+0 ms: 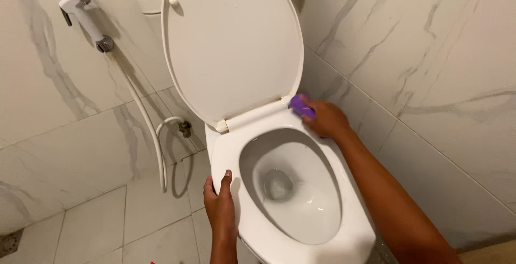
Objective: The person cleans a toilet by spraying a cleaning solution and scrubbing the rim, seat, and bowl using a purple brush, then rinsing it with a handheld sprayer.
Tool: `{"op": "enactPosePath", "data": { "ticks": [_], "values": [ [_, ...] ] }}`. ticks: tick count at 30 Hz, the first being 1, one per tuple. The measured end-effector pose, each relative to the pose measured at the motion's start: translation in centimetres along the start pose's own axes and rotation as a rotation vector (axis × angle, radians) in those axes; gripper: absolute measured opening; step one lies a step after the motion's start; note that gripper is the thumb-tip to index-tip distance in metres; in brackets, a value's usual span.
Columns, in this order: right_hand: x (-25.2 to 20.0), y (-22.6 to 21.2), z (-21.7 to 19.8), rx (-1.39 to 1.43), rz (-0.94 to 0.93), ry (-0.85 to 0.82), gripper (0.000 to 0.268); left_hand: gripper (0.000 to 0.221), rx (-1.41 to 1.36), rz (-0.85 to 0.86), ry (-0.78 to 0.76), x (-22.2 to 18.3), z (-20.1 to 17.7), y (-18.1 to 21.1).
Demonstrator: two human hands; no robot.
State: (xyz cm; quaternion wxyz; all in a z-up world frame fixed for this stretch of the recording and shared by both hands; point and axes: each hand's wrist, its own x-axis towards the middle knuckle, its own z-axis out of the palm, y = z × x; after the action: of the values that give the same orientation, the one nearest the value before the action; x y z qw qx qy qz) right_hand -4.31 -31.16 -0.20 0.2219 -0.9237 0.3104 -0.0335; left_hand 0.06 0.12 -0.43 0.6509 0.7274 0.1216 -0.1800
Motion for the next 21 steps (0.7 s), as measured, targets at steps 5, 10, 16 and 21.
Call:
{"op": "enactPosePath", "data": {
  "ticks": [5,10,16,21],
  "values": [
    [-0.5,1.0,-0.8,0.012,-0.084,-0.099,0.081,0.085,-0.026,-0.047,-0.018,-0.7,0.0,0.8],
    [0.8,3.2,0.1,-0.051,0.008,0.055,0.073,0.084,-0.018,-0.012,-0.015,0.6,-0.1,-0.4],
    [-0.2,0.7,-0.8,-0.027,0.016,0.007,0.079,0.085,0.012,-0.070,-0.019,-1.0,-0.2,1.1],
    [-0.2,-0.9,0.6,-0.063,-0.175,-0.026,0.080,0.085,-0.005,-0.047,-0.015,0.8,0.2,-0.6]
  ]
}}
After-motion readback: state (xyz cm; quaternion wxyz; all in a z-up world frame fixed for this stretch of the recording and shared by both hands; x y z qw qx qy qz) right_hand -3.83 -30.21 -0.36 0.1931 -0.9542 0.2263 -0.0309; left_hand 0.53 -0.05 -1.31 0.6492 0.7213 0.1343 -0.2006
